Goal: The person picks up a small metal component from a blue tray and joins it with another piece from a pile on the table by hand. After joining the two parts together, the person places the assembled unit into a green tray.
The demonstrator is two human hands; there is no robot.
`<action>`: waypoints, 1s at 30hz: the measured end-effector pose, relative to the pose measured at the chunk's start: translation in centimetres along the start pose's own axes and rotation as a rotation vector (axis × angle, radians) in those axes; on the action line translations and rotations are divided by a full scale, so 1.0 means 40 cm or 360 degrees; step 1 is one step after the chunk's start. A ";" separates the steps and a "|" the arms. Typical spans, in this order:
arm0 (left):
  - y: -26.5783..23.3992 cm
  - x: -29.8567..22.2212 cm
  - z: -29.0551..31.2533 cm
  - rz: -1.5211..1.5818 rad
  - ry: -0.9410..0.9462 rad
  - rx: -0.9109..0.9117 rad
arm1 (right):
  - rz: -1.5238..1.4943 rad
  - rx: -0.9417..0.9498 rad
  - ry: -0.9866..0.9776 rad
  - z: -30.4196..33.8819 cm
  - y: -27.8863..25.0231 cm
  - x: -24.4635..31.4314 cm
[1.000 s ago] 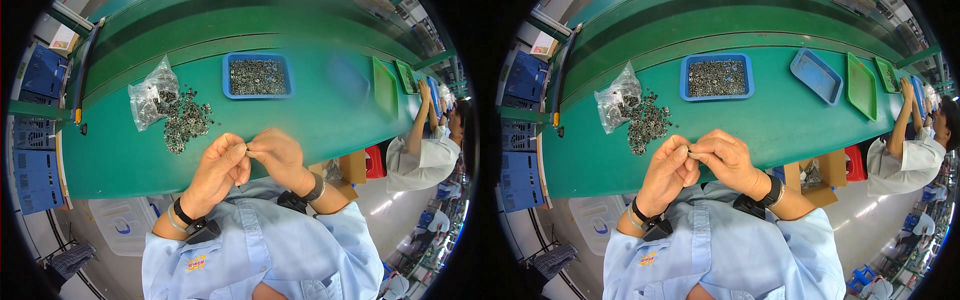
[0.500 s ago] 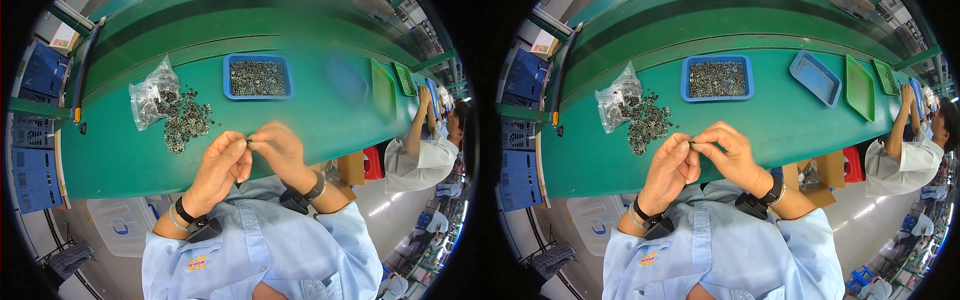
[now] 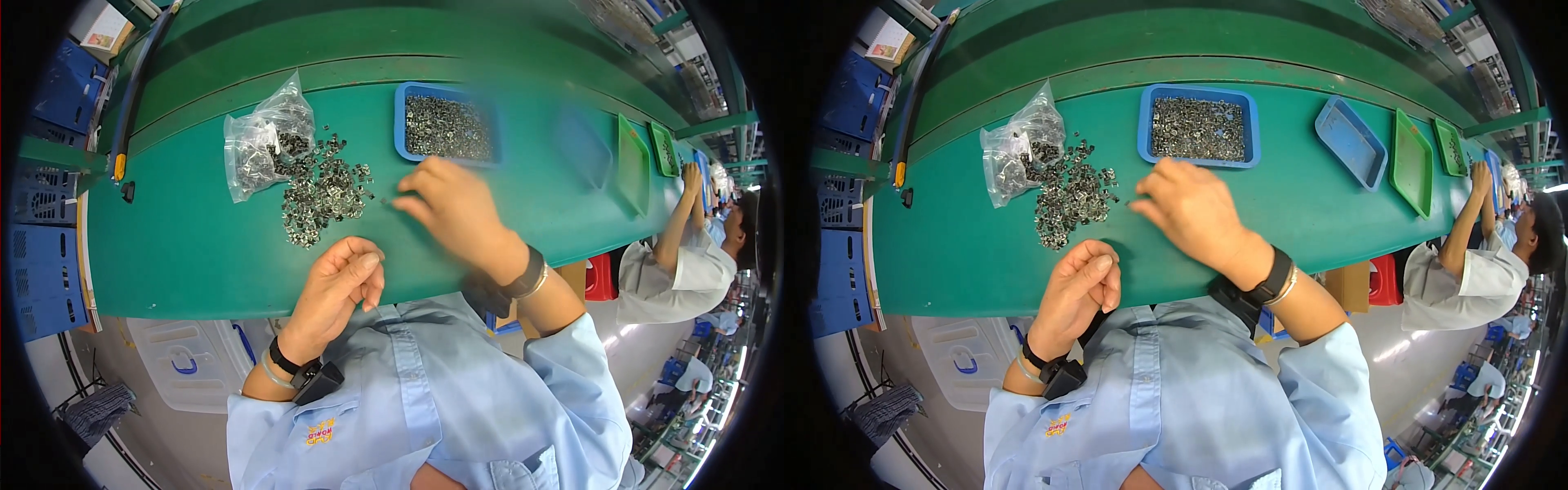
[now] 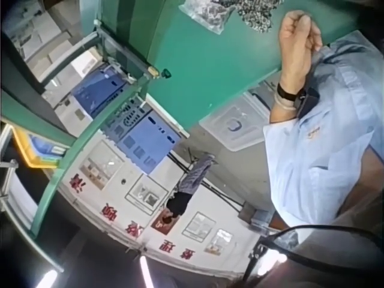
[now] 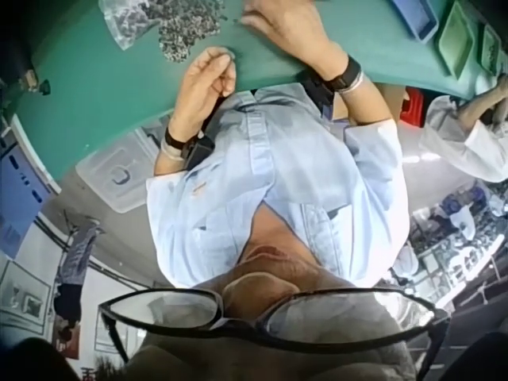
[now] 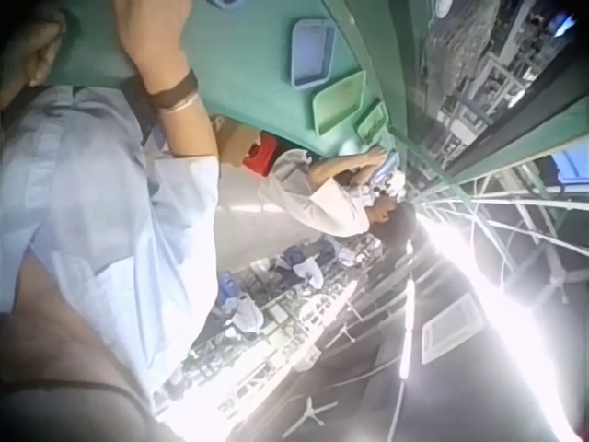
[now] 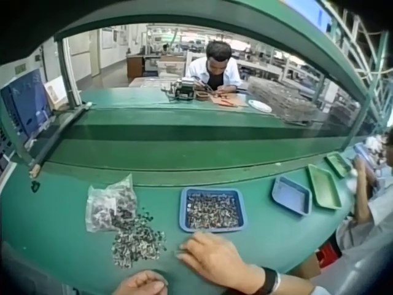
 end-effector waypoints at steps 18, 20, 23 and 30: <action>0.040 -0.038 -0.038 -0.0352 0.0119 -0.0084 | 0.0012 -0.0097 -0.0284 0.062 -0.043 0.119; 0.051 -0.027 -0.046 -0.0346 0.0063 -0.0017 | 0.0068 -0.0104 -0.0296 0.076 -0.050 0.117; 0.057 -0.004 -0.060 -0.0214 -0.0056 0.0039 | 0.0065 -0.0099 -0.0290 0.089 -0.053 0.108; 0.069 0.014 -0.062 -0.0181 -0.0101 0.0055 | -0.0326 -0.0107 -0.0126 0.114 -0.066 0.067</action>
Point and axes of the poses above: each hand's wrist, its own z-axis away from the middle knuckle, its own y-axis out of the palm, x = y × z, the point moved 10 cm from there along -z, towards the middle knuckle, and after that the axes turned 3 degrees about y, right-handed, at the moved point
